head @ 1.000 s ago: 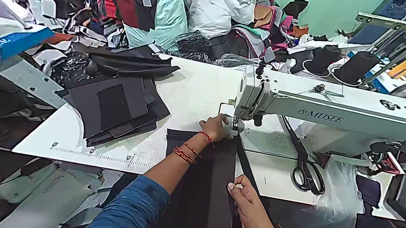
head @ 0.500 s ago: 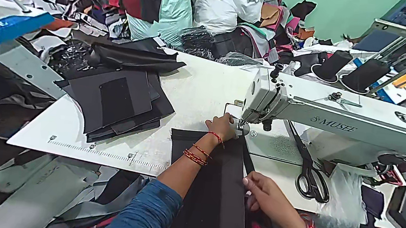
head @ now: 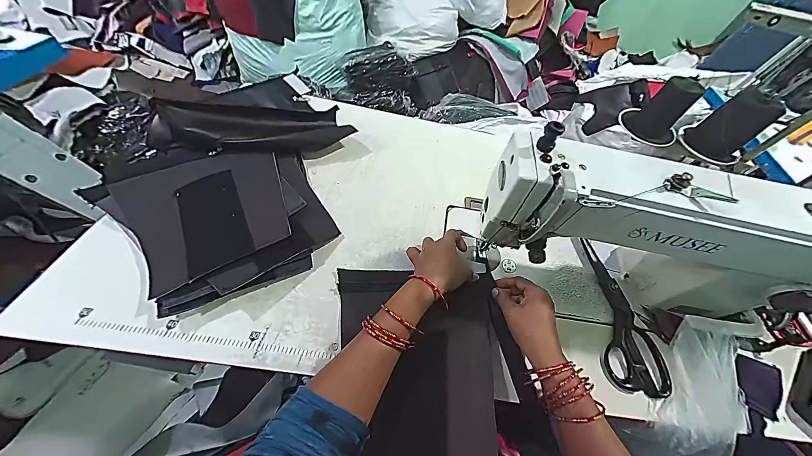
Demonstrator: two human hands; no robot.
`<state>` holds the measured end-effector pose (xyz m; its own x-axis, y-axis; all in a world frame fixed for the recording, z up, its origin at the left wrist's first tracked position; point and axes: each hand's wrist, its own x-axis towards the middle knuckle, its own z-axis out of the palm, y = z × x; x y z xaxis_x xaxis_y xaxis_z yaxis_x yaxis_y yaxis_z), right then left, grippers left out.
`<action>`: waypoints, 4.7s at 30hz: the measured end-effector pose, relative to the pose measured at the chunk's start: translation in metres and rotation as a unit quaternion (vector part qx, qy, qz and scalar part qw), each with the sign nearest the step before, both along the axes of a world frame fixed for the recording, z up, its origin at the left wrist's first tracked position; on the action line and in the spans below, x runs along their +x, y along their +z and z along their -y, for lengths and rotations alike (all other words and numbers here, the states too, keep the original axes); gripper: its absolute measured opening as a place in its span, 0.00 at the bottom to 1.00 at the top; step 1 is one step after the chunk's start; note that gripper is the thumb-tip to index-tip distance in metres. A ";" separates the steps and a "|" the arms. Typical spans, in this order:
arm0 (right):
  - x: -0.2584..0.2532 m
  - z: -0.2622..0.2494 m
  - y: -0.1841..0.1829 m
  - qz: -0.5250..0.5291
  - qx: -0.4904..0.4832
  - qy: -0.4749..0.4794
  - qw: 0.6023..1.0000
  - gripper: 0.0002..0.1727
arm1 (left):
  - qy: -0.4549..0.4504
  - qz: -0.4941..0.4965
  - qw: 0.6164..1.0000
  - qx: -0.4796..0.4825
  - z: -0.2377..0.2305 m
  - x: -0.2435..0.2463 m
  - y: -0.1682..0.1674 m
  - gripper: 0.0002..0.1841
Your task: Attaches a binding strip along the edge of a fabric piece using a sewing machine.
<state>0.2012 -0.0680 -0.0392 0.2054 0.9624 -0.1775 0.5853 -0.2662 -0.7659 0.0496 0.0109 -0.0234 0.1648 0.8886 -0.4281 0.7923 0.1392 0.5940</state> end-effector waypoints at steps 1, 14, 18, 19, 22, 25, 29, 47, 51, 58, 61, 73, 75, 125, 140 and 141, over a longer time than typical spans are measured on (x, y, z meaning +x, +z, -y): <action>0.000 0.002 -0.001 -0.024 -0.002 -0.002 1.000 0.10 | -0.002 0.001 1.000 0.000 0.000 0.000 0.001 0.27; 0.004 0.004 -0.011 -0.148 -0.006 0.027 0.989 0.15 | -0.022 -0.021 0.999 -0.016 -0.003 0.000 0.007 0.28; 0.006 0.004 -0.015 -0.164 0.004 0.033 0.986 0.16 | -0.019 -0.018 1.000 -0.009 -0.005 0.001 0.004 0.29; 0.006 0.005 -0.015 -0.168 0.005 0.034 0.985 0.16 | -0.019 -0.015 1.000 -0.006 -0.006 0.001 0.002 0.29; 0.007 0.005 -0.017 -0.175 0.013 0.032 0.984 0.16 | -0.018 -0.008 1.000 0.001 -0.011 0.002 -0.001 0.30; 0.006 0.007 -0.017 -0.179 0.016 0.031 0.983 0.16 | -0.012 0.000 1.000 0.005 -0.013 0.002 -0.003 0.30; 0.005 0.008 -0.016 -0.174 0.020 0.030 0.984 0.17 | -0.002 0.012 1.000 0.012 -0.012 0.003 -0.005 0.29; 0.001 0.015 -0.024 -0.158 0.069 0.008 0.985 0.17 | 0.002 0.047 0.997 0.065 0.002 0.001 -0.015 0.19; 0.003 0.015 -0.024 -0.176 0.070 0.005 0.982 0.16 | 0.002 0.043 0.997 0.066 0.003 0.002 -0.014 0.17; 0.003 0.017 -0.022 -0.122 0.075 0.043 0.989 0.17 | -0.006 0.041 0.996 0.074 0.004 0.002 -0.012 0.14; -0.002 0.017 -0.016 -0.019 0.064 0.084 0.994 0.20 | -0.010 0.042 0.996 0.078 0.005 0.003 -0.013 0.14; -0.022 0.019 0.000 0.144 0.005 0.137 0.980 0.23 | -0.166 0.056 0.981 0.079 0.003 -0.013 -0.011 0.14; -0.024 0.018 -0.002 0.154 0.010 0.137 0.978 0.23 | -0.174 0.062 0.976 0.117 0.006 -0.013 -0.018 0.15; -0.027 -0.005 0.000 0.142 0.022 0.134 0.981 0.20 | -0.202 0.091 0.908 0.355 -0.001 -0.009 -0.053 0.14; -0.026 -0.013 0.001 0.153 0.022 0.143 0.978 0.20 | -0.189 0.077 0.920 0.335 -0.006 -0.006 -0.050 0.12; -0.026 -0.015 0.004 0.154 0.005 0.148 0.977 0.20 | -0.190 0.071 0.922 0.331 -0.007 -0.005 -0.050 0.12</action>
<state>0.1754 -0.0529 -0.0352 -0.0402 0.9891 -0.1415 0.8386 -0.0436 -0.5431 0.0447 0.0184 -0.0730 0.5297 0.8146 0.2362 0.6175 -0.5613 0.5510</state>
